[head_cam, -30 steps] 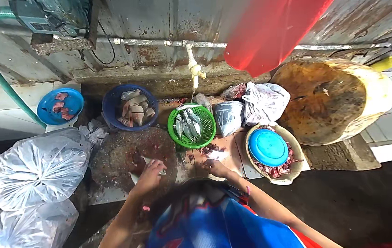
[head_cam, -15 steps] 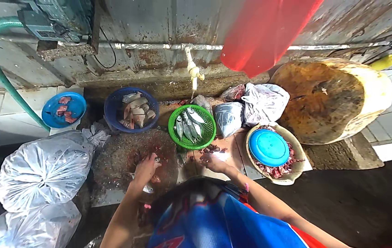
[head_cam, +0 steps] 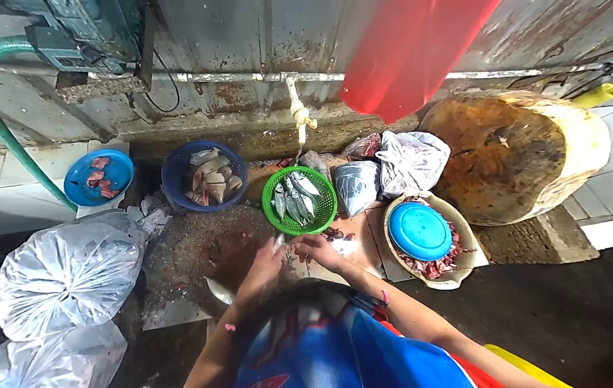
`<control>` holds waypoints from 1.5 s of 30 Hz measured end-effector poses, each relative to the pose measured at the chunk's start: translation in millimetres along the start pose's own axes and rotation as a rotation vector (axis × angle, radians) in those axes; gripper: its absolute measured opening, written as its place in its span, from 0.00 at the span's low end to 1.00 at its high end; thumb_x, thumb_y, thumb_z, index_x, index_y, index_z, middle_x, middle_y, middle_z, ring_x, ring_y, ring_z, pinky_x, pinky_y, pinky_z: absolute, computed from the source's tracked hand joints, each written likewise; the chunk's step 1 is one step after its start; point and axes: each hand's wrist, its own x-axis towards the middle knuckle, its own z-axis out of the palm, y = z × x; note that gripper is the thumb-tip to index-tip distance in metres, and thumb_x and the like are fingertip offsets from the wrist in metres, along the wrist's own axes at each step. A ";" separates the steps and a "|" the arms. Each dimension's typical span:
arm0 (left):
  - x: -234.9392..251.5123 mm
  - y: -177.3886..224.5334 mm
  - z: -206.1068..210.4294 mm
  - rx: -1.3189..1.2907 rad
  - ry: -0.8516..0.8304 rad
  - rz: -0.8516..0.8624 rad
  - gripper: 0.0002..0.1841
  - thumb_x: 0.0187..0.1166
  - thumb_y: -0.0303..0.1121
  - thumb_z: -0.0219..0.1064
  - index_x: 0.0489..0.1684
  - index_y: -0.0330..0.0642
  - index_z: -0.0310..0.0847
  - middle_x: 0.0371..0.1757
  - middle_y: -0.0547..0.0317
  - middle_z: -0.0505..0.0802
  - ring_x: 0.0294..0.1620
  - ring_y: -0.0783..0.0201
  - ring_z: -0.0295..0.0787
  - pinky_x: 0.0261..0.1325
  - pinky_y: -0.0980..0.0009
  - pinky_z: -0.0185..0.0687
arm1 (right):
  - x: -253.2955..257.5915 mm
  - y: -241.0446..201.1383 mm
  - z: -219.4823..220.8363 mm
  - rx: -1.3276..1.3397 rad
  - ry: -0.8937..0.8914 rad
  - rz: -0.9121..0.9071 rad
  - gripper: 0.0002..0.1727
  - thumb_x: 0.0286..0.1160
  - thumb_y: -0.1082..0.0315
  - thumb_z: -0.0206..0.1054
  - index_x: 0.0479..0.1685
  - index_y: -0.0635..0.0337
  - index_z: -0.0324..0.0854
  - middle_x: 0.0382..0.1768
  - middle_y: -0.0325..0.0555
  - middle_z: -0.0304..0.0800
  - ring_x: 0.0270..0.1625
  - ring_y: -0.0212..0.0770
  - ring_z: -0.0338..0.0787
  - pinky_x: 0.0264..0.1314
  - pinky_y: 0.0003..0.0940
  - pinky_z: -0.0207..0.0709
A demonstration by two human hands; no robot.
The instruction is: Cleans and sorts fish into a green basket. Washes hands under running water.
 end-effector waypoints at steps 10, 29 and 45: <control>-8.8 18.9 23.0 0.392 -0.124 -0.037 0.28 0.87 0.47 0.62 0.75 0.34 0.72 0.59 0.33 0.90 0.64 0.38 0.88 0.71 0.42 0.80 | 3.3 0.7 3.1 0.066 0.049 0.054 0.12 0.78 0.63 0.69 0.48 0.62 0.90 0.29 0.44 0.91 0.23 0.35 0.84 0.26 0.31 0.80; -13.9 12.7 34.0 0.155 0.144 -0.107 0.36 0.95 0.55 0.39 0.49 0.29 0.86 0.48 0.35 0.92 0.57 0.43 0.91 0.66 0.45 0.82 | 13.9 1.5 31.9 -0.598 0.158 -0.254 0.15 0.83 0.64 0.57 0.54 0.60 0.88 0.63 0.55 0.82 0.63 0.44 0.85 0.67 0.40 0.81; -10.9 14.5 35.0 0.126 0.044 -0.140 0.38 0.94 0.57 0.41 0.44 0.27 0.86 0.45 0.34 0.92 0.53 0.41 0.91 0.64 0.44 0.81 | 13.9 6.3 42.1 0.056 0.087 0.064 0.22 0.96 0.62 0.45 0.71 0.70 0.75 0.58 0.55 0.82 0.51 0.37 0.87 0.54 0.34 0.84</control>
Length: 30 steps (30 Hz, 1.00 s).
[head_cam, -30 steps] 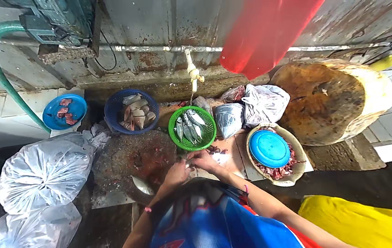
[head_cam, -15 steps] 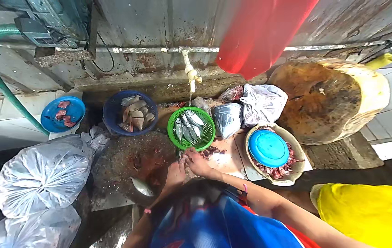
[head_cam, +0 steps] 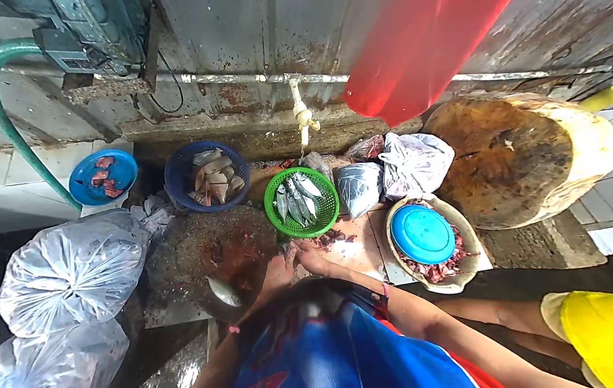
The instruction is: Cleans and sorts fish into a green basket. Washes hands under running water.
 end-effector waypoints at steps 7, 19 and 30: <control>4.0 -6.7 0.1 0.064 -0.111 0.083 0.34 0.95 0.53 0.43 0.48 0.29 0.86 0.49 0.34 0.92 0.58 0.41 0.90 0.67 0.43 0.80 | -7.1 12.7 -23.8 -0.073 -0.047 -0.014 0.24 0.96 0.57 0.44 0.64 0.66 0.79 0.46 0.48 0.88 0.43 0.34 0.89 0.49 0.34 0.85; 5.2 -24.4 -60.6 0.185 -0.379 0.218 0.32 0.93 0.54 0.50 0.43 0.28 0.85 0.33 0.42 0.88 0.34 0.50 0.86 0.47 0.47 0.83 | -64.2 22.3 -131.1 -0.111 0.018 0.082 0.22 0.94 0.57 0.46 0.59 0.62 0.82 0.47 0.45 0.89 0.48 0.39 0.90 0.49 0.39 0.85; 15.3 -30.5 -101.7 0.304 -0.064 0.376 0.29 0.73 0.44 0.78 0.74 0.45 0.81 0.73 0.49 0.87 0.80 0.50 0.77 0.89 0.49 0.63 | -15.9 43.4 -107.8 -0.553 0.014 0.109 0.30 0.83 0.46 0.64 0.72 0.60 0.80 0.64 0.54 0.89 0.65 0.48 0.90 0.73 0.53 0.80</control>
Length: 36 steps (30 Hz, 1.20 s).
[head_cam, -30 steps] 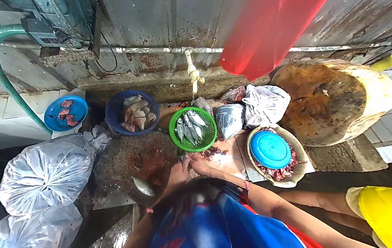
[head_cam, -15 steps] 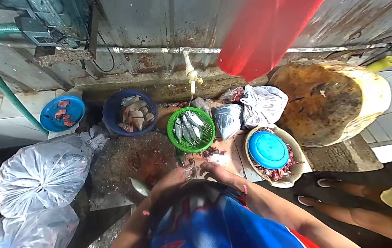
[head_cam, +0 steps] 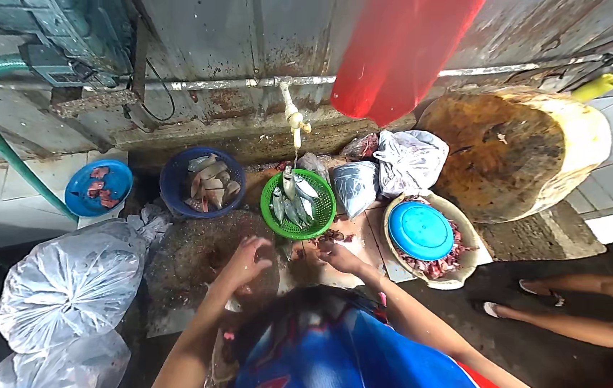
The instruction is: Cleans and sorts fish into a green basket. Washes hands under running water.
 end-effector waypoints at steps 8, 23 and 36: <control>-94.7 -93.4 61.2 0.142 -0.032 0.108 0.20 0.67 0.24 0.74 0.60 0.50 0.91 0.59 0.49 0.91 0.69 0.45 0.83 0.76 0.46 0.75 | -5.7 21.7 -1.4 -0.007 0.060 0.080 0.23 0.81 0.49 0.65 0.61 0.57 0.87 0.51 0.50 0.94 0.53 0.46 0.93 0.64 0.53 0.84; -103.9 -102.6 57.5 0.299 0.080 -0.275 0.26 0.68 0.49 0.82 0.62 0.47 0.85 0.65 0.49 0.89 0.75 0.45 0.79 0.77 0.42 0.71 | 7.5 -2.8 7.6 -0.022 0.134 -0.143 0.33 0.70 0.43 0.73 0.70 0.51 0.77 0.58 0.56 0.82 0.55 0.49 0.86 0.58 0.50 0.83; -52.4 -24.4 53.3 -0.332 0.265 -0.271 0.36 0.78 0.52 0.70 0.77 0.33 0.72 0.56 0.43 0.93 0.51 0.53 0.94 0.60 0.50 0.90 | -3.7 -60.2 26.0 0.304 -0.222 -0.218 0.27 0.85 0.54 0.65 0.76 0.58 0.74 0.47 0.47 0.93 0.35 0.38 0.91 0.40 0.37 0.87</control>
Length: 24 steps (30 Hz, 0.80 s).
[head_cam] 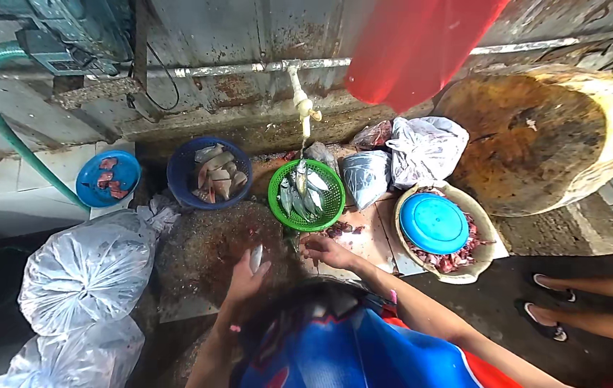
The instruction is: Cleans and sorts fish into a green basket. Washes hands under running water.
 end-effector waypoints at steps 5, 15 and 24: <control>28.4 54.2 41.3 0.183 -0.231 0.166 0.26 0.91 0.47 0.56 0.74 0.32 0.75 0.57 0.38 0.91 0.61 0.45 0.90 0.70 0.47 0.82 | 5.6 -23.9 16.3 0.263 0.090 -0.080 0.18 0.88 0.59 0.61 0.65 0.61 0.84 0.40 0.46 0.93 0.28 0.37 0.88 0.31 0.33 0.85; 36.8 94.6 69.7 0.495 -0.367 0.099 0.28 0.91 0.49 0.55 0.79 0.37 0.71 0.69 0.38 0.87 0.69 0.42 0.87 0.72 0.45 0.81 | 1.7 -10.8 4.3 0.081 0.368 0.020 0.09 0.66 0.68 0.69 0.40 0.56 0.93 0.29 0.42 0.93 0.24 0.35 0.87 0.30 0.35 0.83; 32.6 96.7 66.9 0.257 -0.243 -0.007 0.32 0.95 0.53 0.43 0.63 0.29 0.80 0.54 0.36 0.91 0.61 0.44 0.90 0.70 0.48 0.81 | 8.8 -8.8 20.0 -0.616 0.585 -0.414 0.10 0.81 0.70 0.63 0.51 0.57 0.89 0.44 0.47 0.93 0.44 0.41 0.94 0.51 0.40 0.90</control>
